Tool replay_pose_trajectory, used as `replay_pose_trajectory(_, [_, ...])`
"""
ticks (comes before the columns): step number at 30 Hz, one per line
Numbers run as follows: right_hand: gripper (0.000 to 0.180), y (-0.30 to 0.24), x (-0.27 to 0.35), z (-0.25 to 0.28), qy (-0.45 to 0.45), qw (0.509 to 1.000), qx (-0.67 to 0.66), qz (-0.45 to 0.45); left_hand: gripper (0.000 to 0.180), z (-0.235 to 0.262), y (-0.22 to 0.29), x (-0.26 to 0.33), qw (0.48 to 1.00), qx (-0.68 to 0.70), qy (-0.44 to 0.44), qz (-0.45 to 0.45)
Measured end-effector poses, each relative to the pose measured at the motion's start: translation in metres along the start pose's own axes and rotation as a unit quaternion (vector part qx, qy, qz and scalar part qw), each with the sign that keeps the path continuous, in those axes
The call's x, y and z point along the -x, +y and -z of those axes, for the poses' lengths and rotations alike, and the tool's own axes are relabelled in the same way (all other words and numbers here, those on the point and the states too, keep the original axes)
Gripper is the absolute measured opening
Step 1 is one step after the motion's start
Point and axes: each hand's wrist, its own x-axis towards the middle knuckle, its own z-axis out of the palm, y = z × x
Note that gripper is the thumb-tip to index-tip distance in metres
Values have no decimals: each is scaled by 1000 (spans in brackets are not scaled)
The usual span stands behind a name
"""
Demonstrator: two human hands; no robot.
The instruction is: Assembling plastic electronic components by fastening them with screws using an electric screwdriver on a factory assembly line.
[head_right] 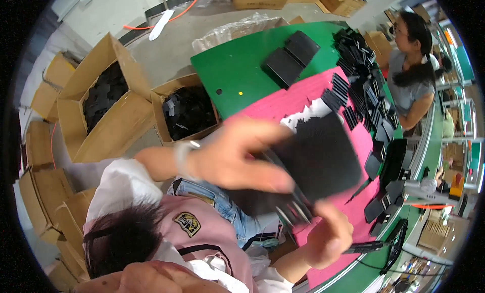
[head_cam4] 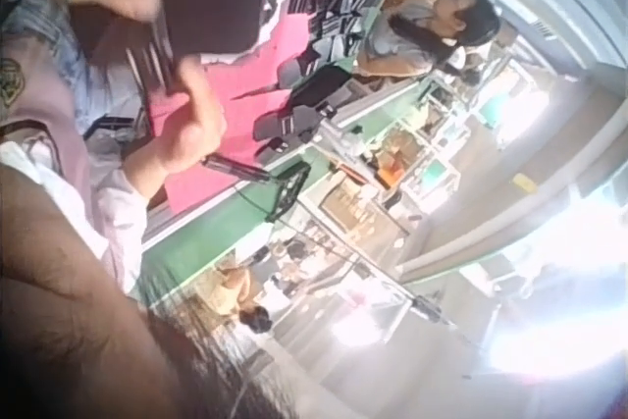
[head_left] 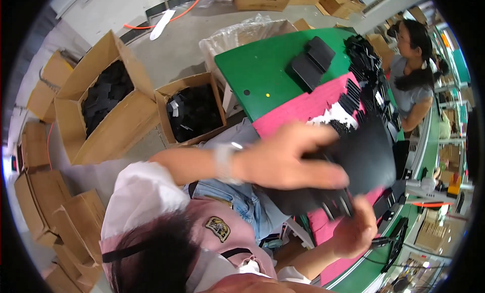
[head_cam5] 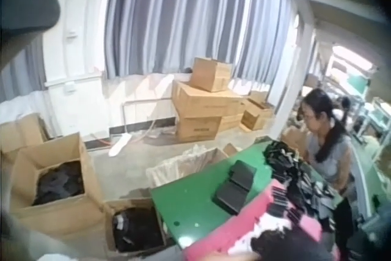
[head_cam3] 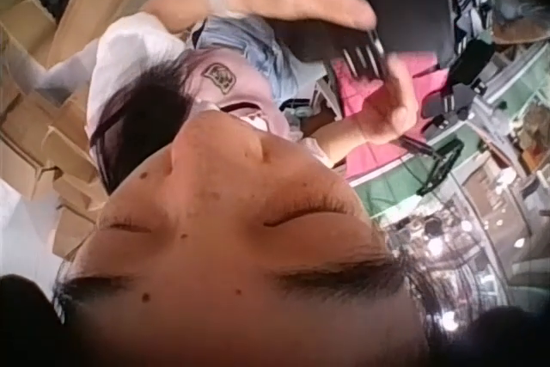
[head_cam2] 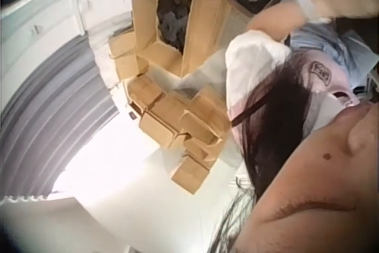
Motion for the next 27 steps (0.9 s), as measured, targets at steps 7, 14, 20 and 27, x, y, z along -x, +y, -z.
replay_pose_trajectory(7, [22, -8, -1, 18, -199, 948, 132, -210, 36, 279, -86, 137, 799, 78, 574, 163])
replay_pose_trajectory(14, [16, 0, -6, 40, -172, 933, 250, -195, 77, 476, -155, 380, 617, 273, 723, 149])
replay_pose_trajectory(20, [12, 66, -83, 112, 40, 751, 649, 119, 40, 468, -157, 252, 669, 105, 715, 175])
replay_pose_trajectory(27, [14, 148, -143, 196, 124, 579, 805, -33, 29, 307, -147, 40, 891, 105, 437, 58])
